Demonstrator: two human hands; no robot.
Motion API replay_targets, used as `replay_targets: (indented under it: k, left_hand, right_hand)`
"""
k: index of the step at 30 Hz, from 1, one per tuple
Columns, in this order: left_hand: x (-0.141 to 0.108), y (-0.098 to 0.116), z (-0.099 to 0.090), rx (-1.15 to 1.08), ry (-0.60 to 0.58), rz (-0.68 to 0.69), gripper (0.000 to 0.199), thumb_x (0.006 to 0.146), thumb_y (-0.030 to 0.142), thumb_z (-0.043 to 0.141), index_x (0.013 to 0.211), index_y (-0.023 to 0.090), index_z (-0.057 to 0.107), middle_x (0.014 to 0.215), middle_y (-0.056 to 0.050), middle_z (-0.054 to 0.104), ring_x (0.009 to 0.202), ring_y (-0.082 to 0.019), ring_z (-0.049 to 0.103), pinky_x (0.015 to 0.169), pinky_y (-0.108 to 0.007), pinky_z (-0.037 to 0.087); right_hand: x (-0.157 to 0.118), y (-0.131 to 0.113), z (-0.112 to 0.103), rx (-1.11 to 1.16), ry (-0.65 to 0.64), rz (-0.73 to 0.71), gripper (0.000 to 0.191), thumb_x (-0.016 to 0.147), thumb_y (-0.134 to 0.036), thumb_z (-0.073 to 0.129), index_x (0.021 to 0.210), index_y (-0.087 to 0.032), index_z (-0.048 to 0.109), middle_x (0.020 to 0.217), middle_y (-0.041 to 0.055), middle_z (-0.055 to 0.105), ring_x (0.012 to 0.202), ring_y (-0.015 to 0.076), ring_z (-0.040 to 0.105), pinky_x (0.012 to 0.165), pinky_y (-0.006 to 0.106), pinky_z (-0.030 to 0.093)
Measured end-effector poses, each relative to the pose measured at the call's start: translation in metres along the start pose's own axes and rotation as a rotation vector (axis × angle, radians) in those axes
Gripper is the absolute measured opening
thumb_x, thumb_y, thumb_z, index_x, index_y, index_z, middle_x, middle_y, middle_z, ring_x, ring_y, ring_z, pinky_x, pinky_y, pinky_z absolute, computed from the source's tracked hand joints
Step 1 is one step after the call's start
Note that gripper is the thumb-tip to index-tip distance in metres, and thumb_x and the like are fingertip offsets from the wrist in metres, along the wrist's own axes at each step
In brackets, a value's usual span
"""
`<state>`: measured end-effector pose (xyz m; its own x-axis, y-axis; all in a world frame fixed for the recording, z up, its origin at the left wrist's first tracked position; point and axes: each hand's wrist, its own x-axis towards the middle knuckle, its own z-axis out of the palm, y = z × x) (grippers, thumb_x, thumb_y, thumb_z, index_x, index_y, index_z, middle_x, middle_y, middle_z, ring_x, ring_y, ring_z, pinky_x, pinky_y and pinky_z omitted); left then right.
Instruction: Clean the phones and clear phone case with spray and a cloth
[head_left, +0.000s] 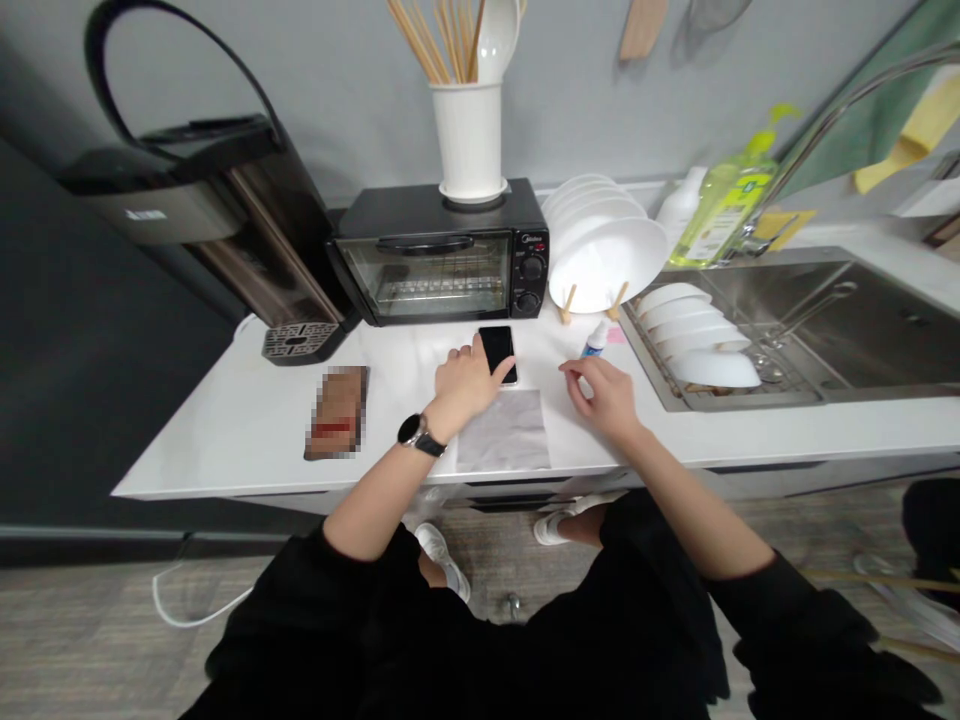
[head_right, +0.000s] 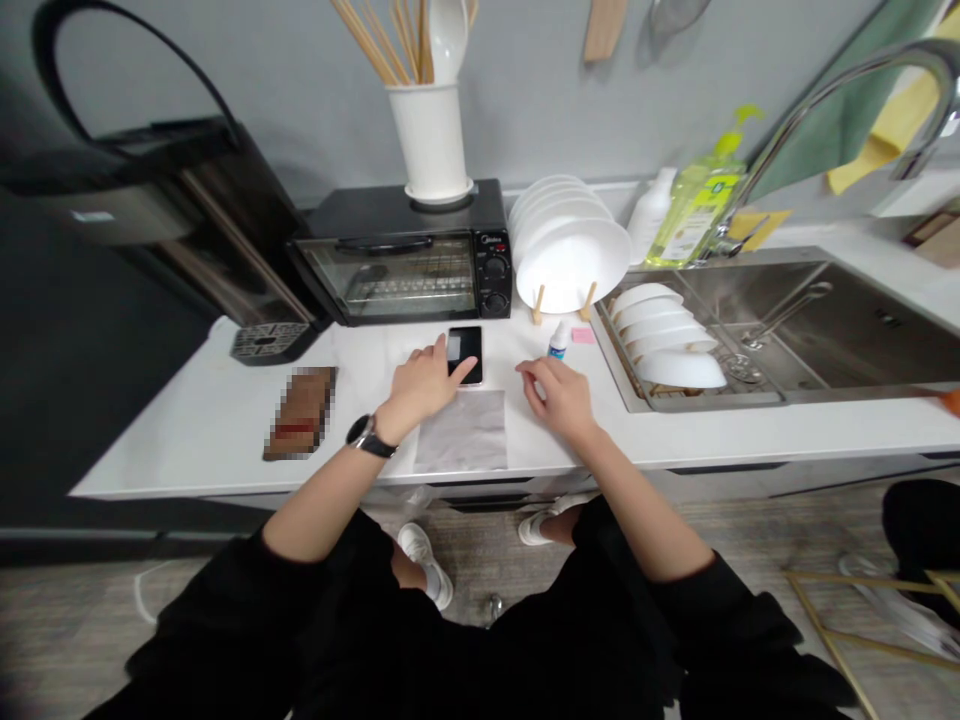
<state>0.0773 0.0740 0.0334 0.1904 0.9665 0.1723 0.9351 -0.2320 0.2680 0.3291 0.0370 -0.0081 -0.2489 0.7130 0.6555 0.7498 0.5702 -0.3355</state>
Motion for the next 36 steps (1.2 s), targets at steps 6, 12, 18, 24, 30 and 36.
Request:
replay_targets:
  k: [6, 12, 18, 24, 30, 36]
  left_hand:
    - [0.034, 0.033, 0.010, 0.188, -0.137, -0.059, 0.105, 0.093, 0.066, 0.065, 0.165, 0.000, 0.028, 0.123, -0.036, 0.071, 0.123, -0.048, 0.063, 0.097, -0.060, 0.053]
    - [0.047, -0.022, -0.007, 0.156, -0.259, 0.196, 0.101, 0.086, 0.034, 0.068, 0.170, 0.011, 0.019, 0.136, -0.028, 0.068, 0.128, -0.044, 0.065, 0.103, -0.057, 0.050]
    - [0.045, -0.062, -0.007, -0.004, -0.136, 0.294, 0.109, 0.076, 0.030, 0.072, 0.170, 0.016, 0.018, 0.151, -0.023, 0.056, 0.128, -0.039, 0.067, 0.101, -0.047, 0.056]
    - [0.039, -0.062, -0.002, -0.126, -0.004, 0.386, 0.085, 0.084, 0.036, 0.073, 0.160, 0.023, 0.035, 0.154, -0.013, 0.058, 0.135, -0.034, 0.063, 0.111, -0.048, 0.052]
    - [0.042, -0.054, -0.004, 0.002, 0.007, 0.485, 0.083, 0.085, 0.030, 0.070, 0.162, 0.028, 0.038, 0.136, -0.010, 0.063, 0.118, -0.033, 0.066, 0.105, -0.048, 0.051]
    - [0.039, -0.050, -0.007, 0.015, 0.030, 0.466, 0.084, 0.084, 0.035, 0.071, 0.162, 0.028, 0.040, 0.128, -0.008, 0.066, 0.116, -0.030, 0.068, 0.096, -0.040, 0.056]
  right_hand:
    - [0.034, -0.006, 0.031, 0.019, -0.198, -0.022, 0.027, 0.103, -0.024, 0.049, 0.113, -0.021, 0.074, 0.097, 0.0087, 0.080, 0.080, 0.0219, 0.071, 0.076, 0.032, 0.049]
    - [0.059, -0.001, 0.048, 0.055, -0.198, 0.030, 0.026, 0.103, -0.026, 0.049, 0.112, -0.022, 0.073, 0.093, 0.0054, 0.081, 0.072, 0.0192, 0.068, 0.071, 0.030, 0.044]
    - [0.064, 0.005, 0.064, 0.214, -0.138, 0.239, 0.029, 0.104, -0.041, 0.050, 0.121, -0.022, 0.065, 0.081, 0.0019, 0.073, 0.068, 0.0188, 0.066, 0.071, 0.030, 0.048]
    - [0.063, 0.009, 0.070, 0.642, -0.239, 0.399, 0.056, 0.099, -0.071, 0.055, 0.121, -0.022, 0.068, 0.102, 0.0067, 0.077, 0.080, 0.0192, 0.070, 0.074, 0.033, 0.058]
    - [0.069, 0.006, 0.072, 1.055, -0.397, 0.411, 0.056, 0.088, -0.065, 0.077, 0.125, -0.023, 0.073, 0.104, 0.0033, 0.079, 0.095, 0.0189, 0.071, 0.088, 0.033, 0.061]
    - [0.068, 0.009, 0.063, 1.187, -0.429, 0.442, 0.056, 0.084, -0.061, 0.083, 0.126, -0.024, 0.077, 0.104, 0.0025, 0.082, 0.096, 0.0193, 0.074, 0.095, 0.035, 0.061]
